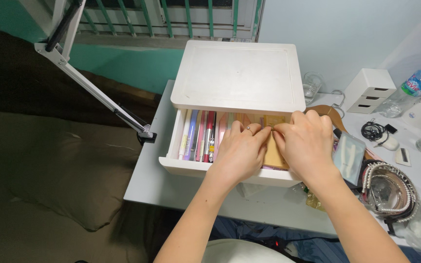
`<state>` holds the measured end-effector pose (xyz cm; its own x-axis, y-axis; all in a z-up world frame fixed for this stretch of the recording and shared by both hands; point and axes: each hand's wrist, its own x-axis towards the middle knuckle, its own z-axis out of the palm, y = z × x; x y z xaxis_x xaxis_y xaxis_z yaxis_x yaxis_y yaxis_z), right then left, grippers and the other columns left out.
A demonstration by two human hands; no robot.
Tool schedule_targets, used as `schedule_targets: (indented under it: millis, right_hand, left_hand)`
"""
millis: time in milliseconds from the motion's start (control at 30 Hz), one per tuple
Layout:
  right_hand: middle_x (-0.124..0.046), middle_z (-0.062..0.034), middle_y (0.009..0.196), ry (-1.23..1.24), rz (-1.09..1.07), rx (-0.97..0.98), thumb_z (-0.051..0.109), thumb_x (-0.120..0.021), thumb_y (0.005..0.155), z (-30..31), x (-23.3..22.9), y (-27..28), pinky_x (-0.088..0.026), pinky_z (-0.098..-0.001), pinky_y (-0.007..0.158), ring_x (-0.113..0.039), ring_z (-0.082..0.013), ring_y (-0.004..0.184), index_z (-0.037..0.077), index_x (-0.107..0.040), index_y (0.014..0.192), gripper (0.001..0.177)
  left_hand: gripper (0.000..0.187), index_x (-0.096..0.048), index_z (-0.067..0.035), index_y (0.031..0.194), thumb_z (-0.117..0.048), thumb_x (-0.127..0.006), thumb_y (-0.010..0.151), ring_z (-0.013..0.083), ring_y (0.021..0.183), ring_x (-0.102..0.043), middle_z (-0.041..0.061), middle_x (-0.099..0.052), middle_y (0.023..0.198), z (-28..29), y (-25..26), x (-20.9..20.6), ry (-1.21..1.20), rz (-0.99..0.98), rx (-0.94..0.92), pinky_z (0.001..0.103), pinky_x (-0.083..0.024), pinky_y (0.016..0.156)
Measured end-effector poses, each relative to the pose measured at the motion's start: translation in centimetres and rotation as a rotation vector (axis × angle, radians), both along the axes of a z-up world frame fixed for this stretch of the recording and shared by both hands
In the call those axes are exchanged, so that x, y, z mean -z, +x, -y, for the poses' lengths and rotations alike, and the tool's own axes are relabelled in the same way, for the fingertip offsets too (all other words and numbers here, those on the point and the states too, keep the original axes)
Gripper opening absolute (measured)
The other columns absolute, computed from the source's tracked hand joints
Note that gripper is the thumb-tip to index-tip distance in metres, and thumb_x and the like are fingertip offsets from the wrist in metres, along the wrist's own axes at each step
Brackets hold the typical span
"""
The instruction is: The person organizes various small items on a cluttered desk. They open a drawer, place a small yellow box inside, and then handle a purple packet, a black cable, and a small white box, placing them into a small white organizer. The person also picks up and examines a small black object and a yellow measuring tape before placing them in the organizer.
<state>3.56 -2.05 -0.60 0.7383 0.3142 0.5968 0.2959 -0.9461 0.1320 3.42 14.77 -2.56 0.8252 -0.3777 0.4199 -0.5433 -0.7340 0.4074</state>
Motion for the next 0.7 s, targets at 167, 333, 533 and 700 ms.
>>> schedule_targets:
  millis: [167,333,533,700]
  right_hand:
    - [-0.058,-0.0061,0.083,0.005,-0.025,0.03,0.03,-0.078,0.082,-0.9,-0.1,0.0,-0.039,-0.0428,0.073,-0.055,-0.0282,0.085,0.019,-0.082,0.089,0.014]
    - [-0.057,-0.0068,0.091,0.128,-0.062,0.01,0.027,-0.077,0.083,-1.0,-0.3,-0.9,-0.04,-0.0441,0.079,-0.054,-0.0285,0.09,0.015,-0.08,0.091,0.015]
    - [-0.06,-0.0067,0.092,0.394,-0.071,-0.112,0.019,-0.076,0.087,0.0,-0.6,-1.3,-0.046,-0.0409,0.077,-0.055,-0.0263,0.09,0.011,-0.08,0.103,0.019]
    - [-0.066,-0.0072,0.101,0.841,0.025,-0.125,0.008,-0.07,0.101,3.4,2.0,-3.6,-0.052,-0.0293,0.079,-0.064,-0.0171,0.088,0.006,-0.076,0.114,0.014]
  left_hand:
    - [0.044,-0.064,-0.008,0.134,-0.02,-0.058,0.092,0.0366,0.102,-0.054,0.011,-0.065,0.128,0.0,0.1,-0.3,0.044,-0.068,-0.016,0.046,-0.044,0.09]
    - [0.044,-0.063,-0.005,0.134,-0.021,-0.056,0.094,0.0346,0.101,-0.054,0.007,-0.064,0.135,-0.1,0.0,-0.3,0.015,-0.059,0.006,0.044,-0.045,0.092]
    - [0.039,-0.066,-0.002,0.129,-0.014,-0.061,0.092,0.0333,0.098,-0.055,0.007,-0.067,0.132,0.0,-0.8,-1.2,-0.122,0.025,0.014,0.043,-0.047,0.089]
    - [0.034,-0.068,0.0,0.123,-0.005,-0.068,0.089,0.0321,0.103,-0.06,0.01,-0.07,0.123,2.3,-2.2,-3.0,-0.346,0.291,0.033,0.042,-0.051,0.093]
